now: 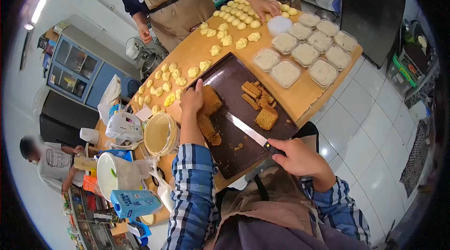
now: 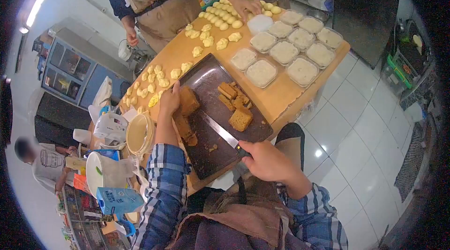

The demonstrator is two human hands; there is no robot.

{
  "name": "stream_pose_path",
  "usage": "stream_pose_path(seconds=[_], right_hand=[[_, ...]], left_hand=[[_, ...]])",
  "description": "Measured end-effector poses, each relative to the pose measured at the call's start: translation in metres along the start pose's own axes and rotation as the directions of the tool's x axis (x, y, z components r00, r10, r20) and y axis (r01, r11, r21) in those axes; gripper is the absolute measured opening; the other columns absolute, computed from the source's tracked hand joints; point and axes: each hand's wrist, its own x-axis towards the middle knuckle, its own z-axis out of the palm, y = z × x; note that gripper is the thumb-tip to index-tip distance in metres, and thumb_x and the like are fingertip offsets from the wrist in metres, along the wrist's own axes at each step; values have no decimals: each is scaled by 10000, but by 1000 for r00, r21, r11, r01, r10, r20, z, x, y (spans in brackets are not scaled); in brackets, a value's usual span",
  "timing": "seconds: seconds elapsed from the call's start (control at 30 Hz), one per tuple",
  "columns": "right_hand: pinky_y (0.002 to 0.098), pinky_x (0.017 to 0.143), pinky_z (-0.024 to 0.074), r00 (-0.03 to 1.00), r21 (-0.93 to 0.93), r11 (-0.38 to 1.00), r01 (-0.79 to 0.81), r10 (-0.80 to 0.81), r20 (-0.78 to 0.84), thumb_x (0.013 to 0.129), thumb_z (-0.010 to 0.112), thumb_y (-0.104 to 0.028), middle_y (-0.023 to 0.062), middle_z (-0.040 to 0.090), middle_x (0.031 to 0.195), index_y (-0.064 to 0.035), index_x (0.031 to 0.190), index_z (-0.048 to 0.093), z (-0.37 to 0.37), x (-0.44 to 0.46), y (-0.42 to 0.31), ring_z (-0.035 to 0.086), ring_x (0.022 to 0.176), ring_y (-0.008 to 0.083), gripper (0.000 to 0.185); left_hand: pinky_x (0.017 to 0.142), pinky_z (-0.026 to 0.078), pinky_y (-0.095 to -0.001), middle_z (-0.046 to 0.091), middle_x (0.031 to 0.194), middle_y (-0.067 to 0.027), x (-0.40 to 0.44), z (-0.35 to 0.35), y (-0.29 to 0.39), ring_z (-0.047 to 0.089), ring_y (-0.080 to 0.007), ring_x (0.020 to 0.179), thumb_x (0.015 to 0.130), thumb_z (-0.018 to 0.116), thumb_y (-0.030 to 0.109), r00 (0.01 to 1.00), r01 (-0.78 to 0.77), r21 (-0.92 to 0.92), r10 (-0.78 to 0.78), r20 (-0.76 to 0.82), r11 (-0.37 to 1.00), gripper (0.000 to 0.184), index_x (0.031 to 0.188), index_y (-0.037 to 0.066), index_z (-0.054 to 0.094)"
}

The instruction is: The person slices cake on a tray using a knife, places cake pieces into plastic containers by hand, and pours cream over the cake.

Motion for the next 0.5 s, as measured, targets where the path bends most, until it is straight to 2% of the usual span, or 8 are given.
stream_pose_path(seconds=[0.07,0.17,0.3,0.4,0.5], right_hand=[[309,507,489,995,-36,996,82,-84,-47,864,577,-78,152,636,658,31,1269,511,6,0,10,604,473,183,425],[426,832,477,984,53,985,-165,161,76,819,584,-116,292,613,999,50,1237,515,-4,-1,-8,603,958,419,455],[428,825,477,975,67,975,-213,207,86,831,583,-126,292,615,986,46,1245,507,-4,-5,-9,605,946,419,455],[433,822,476,976,38,979,-202,198,94,841,575,-136,292,616,985,41,1261,495,-6,-10,-11,601,943,425,463],[442,818,475,978,-15,983,-180,181,105,848,563,-141,294,614,986,35,1274,487,-8,-17,-13,597,942,431,467]], left_hand=[[1007,363,-467,518,1247,-290,-2,3,-1,491,-419,1175,914,234,660,999,46,-1,-46,-28,999,835,1129,-50,618],[997,376,-446,561,1163,-317,-14,0,4,520,-424,1142,911,204,672,996,79,-42,-80,-26,996,887,1079,-89,628],[978,397,-421,593,1060,-348,-24,-6,7,550,-434,1097,912,197,672,995,74,-89,-79,-53,993,926,1002,-138,637],[969,405,-423,586,1062,-357,-28,-8,10,545,-432,1106,914,201,668,994,79,-99,-86,-61,992,922,982,-139,642],[974,405,-418,580,1091,-354,-34,-11,12,549,-429,1107,887,236,704,996,84,-56,-85,-9,995,943,1034,-145,620]])
